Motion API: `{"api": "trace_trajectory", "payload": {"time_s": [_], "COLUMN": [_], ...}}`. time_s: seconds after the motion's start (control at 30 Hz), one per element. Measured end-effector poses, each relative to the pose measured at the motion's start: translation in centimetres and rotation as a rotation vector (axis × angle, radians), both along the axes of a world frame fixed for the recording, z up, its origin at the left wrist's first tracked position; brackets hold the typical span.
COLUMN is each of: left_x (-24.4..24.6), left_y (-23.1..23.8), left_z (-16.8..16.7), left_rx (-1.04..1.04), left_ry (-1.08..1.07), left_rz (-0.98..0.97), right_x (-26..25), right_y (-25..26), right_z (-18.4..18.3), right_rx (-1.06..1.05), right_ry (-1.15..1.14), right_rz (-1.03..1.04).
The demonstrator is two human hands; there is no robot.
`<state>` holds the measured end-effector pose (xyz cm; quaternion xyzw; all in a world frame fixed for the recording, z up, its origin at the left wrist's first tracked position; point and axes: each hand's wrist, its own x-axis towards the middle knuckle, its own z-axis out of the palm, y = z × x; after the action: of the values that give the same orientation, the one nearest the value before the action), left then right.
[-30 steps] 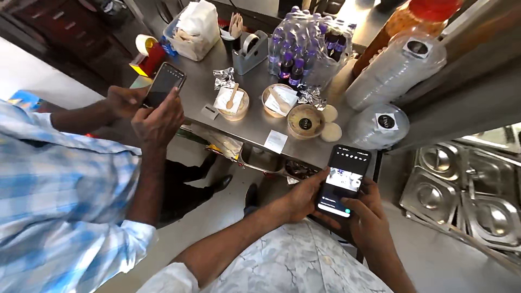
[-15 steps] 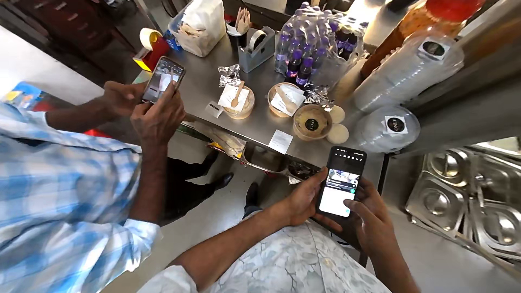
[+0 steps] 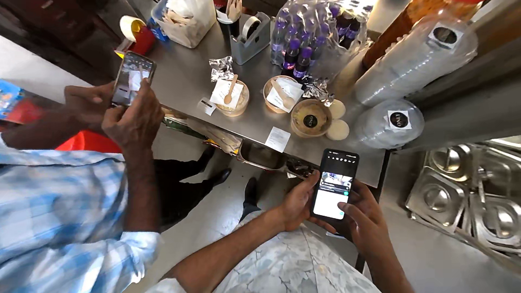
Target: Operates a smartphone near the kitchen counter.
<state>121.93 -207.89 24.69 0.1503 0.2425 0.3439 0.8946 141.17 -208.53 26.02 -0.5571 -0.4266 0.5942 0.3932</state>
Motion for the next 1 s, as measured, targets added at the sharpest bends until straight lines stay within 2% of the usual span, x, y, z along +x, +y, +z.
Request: {"api": "trace_trajectory", "payload": {"time_s": [1.0], "left_x": [0.9], "left_y": [2.0], "left_z": [-0.6], "left_rx": [-0.049], "left_ry": [0.012], "left_rz": [-0.019], "right_x": [0.7], "right_y": [1.7], "right_z": [-1.0], "right_rx": [-0.040], "right_ry": [-0.017], "right_rz": [-0.044]}}
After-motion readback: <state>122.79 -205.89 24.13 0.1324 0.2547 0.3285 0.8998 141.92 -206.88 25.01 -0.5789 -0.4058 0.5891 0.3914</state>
